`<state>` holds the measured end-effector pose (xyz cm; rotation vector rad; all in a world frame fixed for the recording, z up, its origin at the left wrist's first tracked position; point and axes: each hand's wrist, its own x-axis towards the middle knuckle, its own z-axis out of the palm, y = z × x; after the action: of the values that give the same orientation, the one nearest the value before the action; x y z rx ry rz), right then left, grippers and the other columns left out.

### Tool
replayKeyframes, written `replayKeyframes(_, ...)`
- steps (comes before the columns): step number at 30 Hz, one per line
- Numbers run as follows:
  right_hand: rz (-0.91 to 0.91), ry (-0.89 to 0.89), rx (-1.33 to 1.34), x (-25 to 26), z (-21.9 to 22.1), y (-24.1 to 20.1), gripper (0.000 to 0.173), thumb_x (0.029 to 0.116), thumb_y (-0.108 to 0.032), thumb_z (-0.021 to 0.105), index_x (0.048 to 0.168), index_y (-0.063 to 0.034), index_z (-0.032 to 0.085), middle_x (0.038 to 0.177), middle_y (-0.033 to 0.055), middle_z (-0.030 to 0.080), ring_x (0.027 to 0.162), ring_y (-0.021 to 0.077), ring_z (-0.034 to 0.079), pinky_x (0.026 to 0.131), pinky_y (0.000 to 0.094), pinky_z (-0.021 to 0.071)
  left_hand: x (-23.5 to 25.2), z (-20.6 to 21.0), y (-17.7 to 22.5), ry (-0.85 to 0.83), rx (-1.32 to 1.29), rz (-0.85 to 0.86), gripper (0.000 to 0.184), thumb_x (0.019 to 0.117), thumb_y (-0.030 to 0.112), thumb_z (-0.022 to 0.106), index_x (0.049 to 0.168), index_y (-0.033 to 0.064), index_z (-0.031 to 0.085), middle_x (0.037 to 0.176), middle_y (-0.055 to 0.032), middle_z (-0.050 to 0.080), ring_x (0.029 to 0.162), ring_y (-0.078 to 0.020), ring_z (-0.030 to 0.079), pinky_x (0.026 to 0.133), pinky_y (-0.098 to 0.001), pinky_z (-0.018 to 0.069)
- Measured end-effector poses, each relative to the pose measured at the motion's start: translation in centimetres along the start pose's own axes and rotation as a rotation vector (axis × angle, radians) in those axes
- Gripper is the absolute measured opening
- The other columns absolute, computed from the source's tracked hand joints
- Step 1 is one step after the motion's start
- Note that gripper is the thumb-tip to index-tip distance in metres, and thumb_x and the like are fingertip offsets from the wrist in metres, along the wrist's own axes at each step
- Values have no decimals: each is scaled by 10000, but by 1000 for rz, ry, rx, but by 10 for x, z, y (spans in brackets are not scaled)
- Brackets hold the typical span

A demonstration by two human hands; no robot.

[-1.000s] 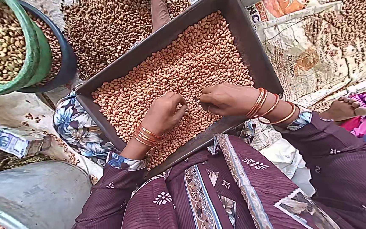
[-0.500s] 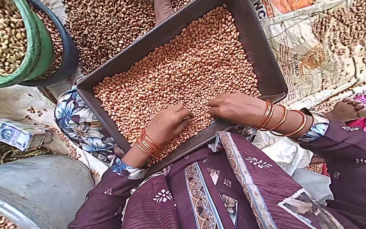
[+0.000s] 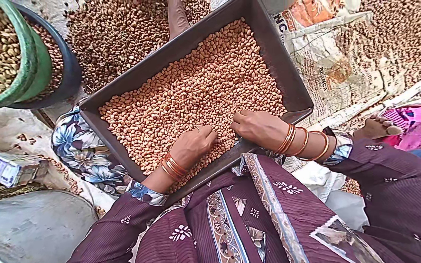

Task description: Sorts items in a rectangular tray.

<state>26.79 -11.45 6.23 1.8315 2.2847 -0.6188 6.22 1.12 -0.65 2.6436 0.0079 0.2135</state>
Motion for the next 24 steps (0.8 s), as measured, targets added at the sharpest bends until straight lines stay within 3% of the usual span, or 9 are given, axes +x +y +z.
replayKeyframes(2, -1, 7, 6, 2, 1, 0, 101, 914, 116, 570, 935, 64, 654, 913, 210, 626, 846, 373, 674, 628, 438, 552, 2, -2, -3, 39, -107, -67, 227, 1039, 203, 568, 1006, 30, 710, 858, -130, 633, 709, -280, 667, 580, -399, 554)
replayKeyframes(4, -9, 22, 51, 3, 4, 3, 103, 921, 93, 583, 962, 56, 670, 916, 204, 636, 855, 369, 681, 652, 443, 561, 7, -9, -4, 107, -368, -200, 230, 1034, 233, 583, 1036, 51, 724, 873, -64, 654, 731, -160, 619, 679, -296, 535)
replayKeyframes(6, -22, 14, 93, 5, 7, 7, 83, 937, 35, 597, 978, 27, 669, 938, 187, 640, 885, 353, 682, 683, 441, 564, 17, -18, -4, 163, -761, -408, 187, 1045, 226, 548, 1021, 89, 673, 752, 43, 560, 600, -15, 466, 568, -166, 391)
replayKeyframes(8, -62, 41, 141, 7, 8, 11, 70, 924, -28, 620, 973, 0, 660, 923, 172, 637, 886, 345, 679, 697, 450, 560, 29, -22, -6, 148, -1191, -557, 186, 1065, 210, 426, 975, 140, 573, 636, 85, 449, 482, 10, 376, 448, -138, 295)
replayKeyframes(11, -160, 267, 245, 10, -8, 6, 84, 934, -68, 581, 937, -25, 653, 832, 124, 594, 792, 291, 634, 651, 393, 520, 43, -21, -9, 58, -1338, -563, 306, 1046, 227, 284, 969, 159, 572, 669, 87, 520, 495, 12, 421, 440, -130, 314)
replayKeyframes(14, -195, 413, 367, 3, -38, 3, 185, 949, -67, 597, 1099, -33, 701, 957, 121, 653, 856, 227, 659, 727, 329, 559, 56, -19, 2, -24, -1431, -662, 429, 1091, 260, 218, 863, 200, 577, 646, 89, 584, 481, 31, 447, 427, -120, 325)
replayKeyframes(17, -6, 384, 269, -15, -56, 29, 309, 914, -46, 609, 1212, -61, 687, 997, 133, 644, 760, 239, 652, 636, 370, 558, 74, -21, 6, -171, -1632, -694, 474, 1093, 320, 162, 813, 208, 528, 654, 73, 586, 490, 15, 462, 413, -130, 310)
replayKeyframes(20, 367, 250, 36, -36, -60, 52, 151, 962, -22, 598, 1077, 3, 692, 954, 224, 668, 847, 421, 685, 706, 543, 553, 95, -26, 4, -193, -1834, -663, 430, 1116, 259, 272, 744, 186, 475, 590, 84, 434, 437, 13, 350, 401, -122, 284)
replayKeyframes(24, 597, 168, -30, -42, -44, 61, 150, 993, -79, 601, 972, 39, 692, 870, 252, 677, 810, 464, 695, 668, 593, 533, 123, -33, -8, -114, -1968, -491, 439, 1116, 262, 276, 761, 175, 519, 547, 107, 387, 415, 26, 328, 402, -112, 283)
